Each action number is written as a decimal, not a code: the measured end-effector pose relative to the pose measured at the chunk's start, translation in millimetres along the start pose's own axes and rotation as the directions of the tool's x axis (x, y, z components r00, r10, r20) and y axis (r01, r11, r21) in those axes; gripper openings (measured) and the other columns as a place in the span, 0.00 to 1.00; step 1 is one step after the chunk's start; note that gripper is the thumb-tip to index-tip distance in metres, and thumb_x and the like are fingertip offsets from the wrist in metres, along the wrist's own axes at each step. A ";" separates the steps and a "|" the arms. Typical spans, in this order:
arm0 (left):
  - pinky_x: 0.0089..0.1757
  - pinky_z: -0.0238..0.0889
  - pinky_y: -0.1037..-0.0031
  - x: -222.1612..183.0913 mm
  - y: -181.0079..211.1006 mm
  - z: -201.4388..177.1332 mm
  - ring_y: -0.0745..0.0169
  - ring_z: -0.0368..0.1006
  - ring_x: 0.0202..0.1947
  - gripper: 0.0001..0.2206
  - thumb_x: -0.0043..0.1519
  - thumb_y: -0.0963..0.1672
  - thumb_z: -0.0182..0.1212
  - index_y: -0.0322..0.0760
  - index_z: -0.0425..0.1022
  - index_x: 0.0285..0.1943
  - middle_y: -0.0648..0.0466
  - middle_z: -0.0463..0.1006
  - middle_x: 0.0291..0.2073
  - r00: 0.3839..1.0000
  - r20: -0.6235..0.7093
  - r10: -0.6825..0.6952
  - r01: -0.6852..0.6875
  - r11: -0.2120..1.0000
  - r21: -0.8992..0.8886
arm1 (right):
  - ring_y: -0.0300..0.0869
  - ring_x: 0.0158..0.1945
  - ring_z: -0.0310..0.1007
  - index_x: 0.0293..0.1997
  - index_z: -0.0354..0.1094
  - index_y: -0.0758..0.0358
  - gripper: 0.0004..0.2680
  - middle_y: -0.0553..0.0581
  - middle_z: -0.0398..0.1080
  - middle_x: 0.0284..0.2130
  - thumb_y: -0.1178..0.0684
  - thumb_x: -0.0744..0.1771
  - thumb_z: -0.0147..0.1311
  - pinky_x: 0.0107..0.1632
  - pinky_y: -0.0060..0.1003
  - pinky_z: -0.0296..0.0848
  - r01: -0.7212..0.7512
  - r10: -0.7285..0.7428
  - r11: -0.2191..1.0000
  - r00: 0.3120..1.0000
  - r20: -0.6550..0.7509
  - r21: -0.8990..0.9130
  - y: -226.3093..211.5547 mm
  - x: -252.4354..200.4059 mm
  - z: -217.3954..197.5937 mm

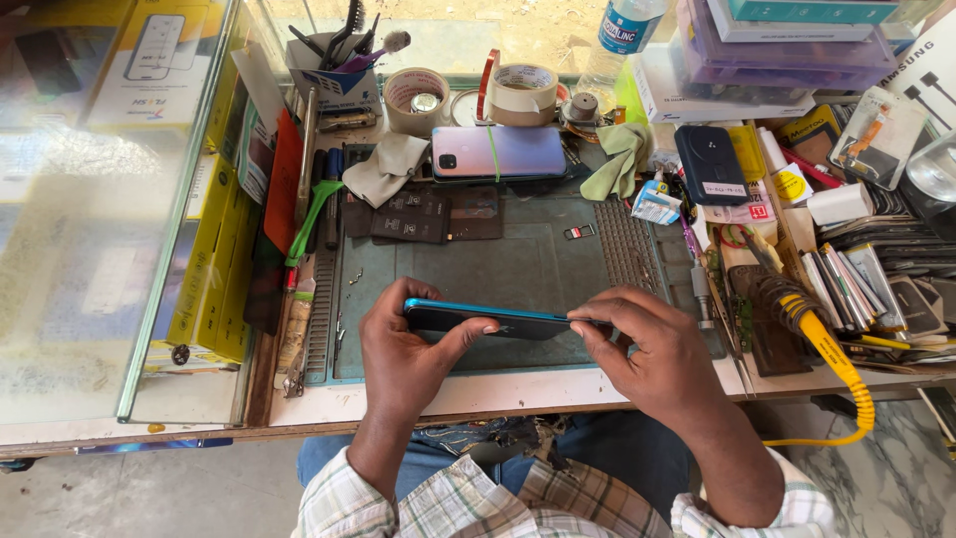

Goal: The person cleans the exterior of a teal smartphone with a white cloth, then uses a prying tool to separate the back cover from the chassis. After removing the cover, they use a syringe-like tool to apply a liquid to the internal components.

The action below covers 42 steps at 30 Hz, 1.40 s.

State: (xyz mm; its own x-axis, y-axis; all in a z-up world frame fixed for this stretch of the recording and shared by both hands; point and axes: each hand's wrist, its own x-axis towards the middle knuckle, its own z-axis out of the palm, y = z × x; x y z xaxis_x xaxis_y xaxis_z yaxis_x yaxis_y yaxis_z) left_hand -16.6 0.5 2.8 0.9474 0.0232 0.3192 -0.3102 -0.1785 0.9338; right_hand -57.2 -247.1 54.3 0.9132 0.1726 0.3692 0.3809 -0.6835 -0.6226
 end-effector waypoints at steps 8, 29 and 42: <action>0.24 0.64 0.80 -0.4 4.7 0.0 0.75 0.73 0.23 0.22 0.45 0.47 0.84 0.34 0.70 0.32 0.57 0.74 0.21 0.999 0.001 0.051 -0.051 0.994 0.097 | 0.47 0.37 0.80 0.42 0.75 0.64 0.06 0.57 0.75 0.36 0.59 0.63 0.62 0.36 0.39 0.78 0.166 -0.161 0.970 0.986 0.039 -0.175 -9.0 3.4 -6.2; 0.24 0.62 0.78 -0.8 4.5 3.6 0.74 0.71 0.21 0.22 0.45 0.47 0.84 0.32 0.72 0.32 0.56 0.74 0.20 0.993 -0.022 0.116 -0.113 0.986 0.125 | 0.46 0.30 0.75 0.43 0.76 0.65 0.07 0.55 0.71 0.30 0.60 0.63 0.63 0.31 0.41 0.73 0.215 -0.204 0.928 0.977 0.070 -0.305 -20.1 3.6 -6.1; 0.25 0.64 0.72 -2.8 17.8 6.4 0.68 0.70 0.22 0.22 0.43 0.48 0.85 0.32 0.73 0.31 0.54 0.74 0.21 0.988 -0.062 0.139 -0.124 0.972 0.199 | 0.49 0.30 0.73 0.43 0.76 0.66 0.08 0.57 0.68 0.28 0.60 0.62 0.63 0.31 0.43 0.71 0.268 -0.251 0.897 0.963 0.095 -0.352 -24.9 6.7 -6.1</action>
State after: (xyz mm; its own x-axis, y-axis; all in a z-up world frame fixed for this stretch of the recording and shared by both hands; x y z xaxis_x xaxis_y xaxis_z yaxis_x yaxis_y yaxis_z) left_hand -24.3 -9.1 17.5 0.8886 0.0587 0.4549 -0.4034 -0.3721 0.8360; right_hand -61.5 -233.3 76.5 0.7981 0.4047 0.4464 0.5353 -0.8163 -0.2170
